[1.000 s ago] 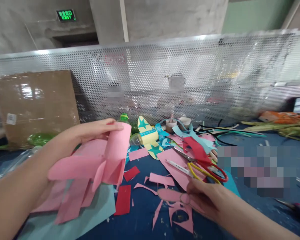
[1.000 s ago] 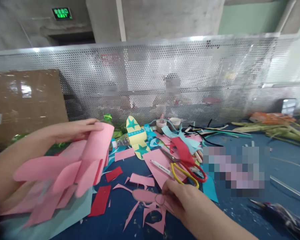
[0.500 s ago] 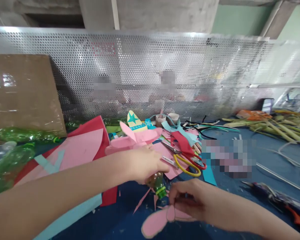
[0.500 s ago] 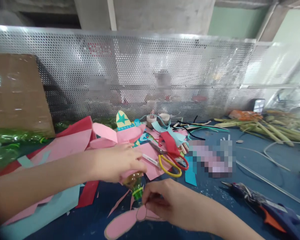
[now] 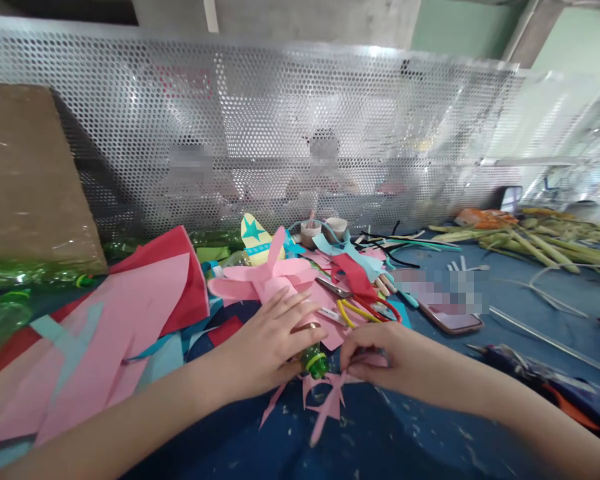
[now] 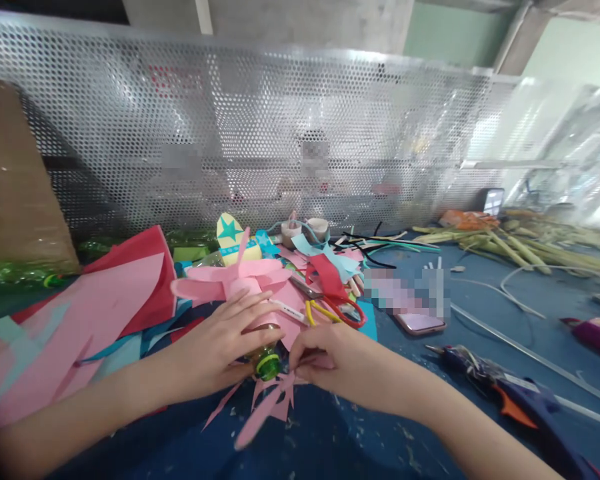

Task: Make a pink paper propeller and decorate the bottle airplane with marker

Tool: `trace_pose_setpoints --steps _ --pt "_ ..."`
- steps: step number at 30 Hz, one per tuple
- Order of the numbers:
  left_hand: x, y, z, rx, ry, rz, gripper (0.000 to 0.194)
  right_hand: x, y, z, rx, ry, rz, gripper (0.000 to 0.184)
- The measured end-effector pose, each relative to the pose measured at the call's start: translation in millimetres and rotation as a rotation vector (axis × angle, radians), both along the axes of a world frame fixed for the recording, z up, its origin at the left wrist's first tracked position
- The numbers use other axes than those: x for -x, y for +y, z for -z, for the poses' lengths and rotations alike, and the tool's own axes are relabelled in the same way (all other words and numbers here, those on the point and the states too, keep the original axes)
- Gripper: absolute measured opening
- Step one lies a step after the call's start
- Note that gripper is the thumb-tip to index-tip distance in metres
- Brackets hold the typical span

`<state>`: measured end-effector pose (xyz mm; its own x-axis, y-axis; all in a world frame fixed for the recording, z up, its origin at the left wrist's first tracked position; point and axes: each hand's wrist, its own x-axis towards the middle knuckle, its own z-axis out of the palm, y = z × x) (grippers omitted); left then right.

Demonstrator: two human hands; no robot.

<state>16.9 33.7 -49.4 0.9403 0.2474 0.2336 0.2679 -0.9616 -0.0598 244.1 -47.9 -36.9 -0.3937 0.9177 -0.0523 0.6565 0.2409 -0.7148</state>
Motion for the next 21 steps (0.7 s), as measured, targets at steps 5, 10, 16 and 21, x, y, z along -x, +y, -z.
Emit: trace_pose_setpoints --steps 5,10,16,21 --pt "-6.1 13.3 19.2 -0.017 -0.199 0.082 0.036 -3.0 8.6 6.9 -0.044 0.070 0.074 0.004" --pt "-6.7 17.5 39.3 0.003 -0.268 0.078 0.043 -7.6 13.6 9.5 -0.076 0.126 0.073 0.012" --pt "-9.5 15.6 37.8 -0.058 -0.249 0.050 0.038 -4.2 12.7 12.4 -0.100 0.021 -0.001 0.014" --pt "-10.8 17.2 35.5 -0.065 -0.249 0.073 0.042 -4.6 10.7 11.7 -0.157 -0.056 -0.072 0.013"
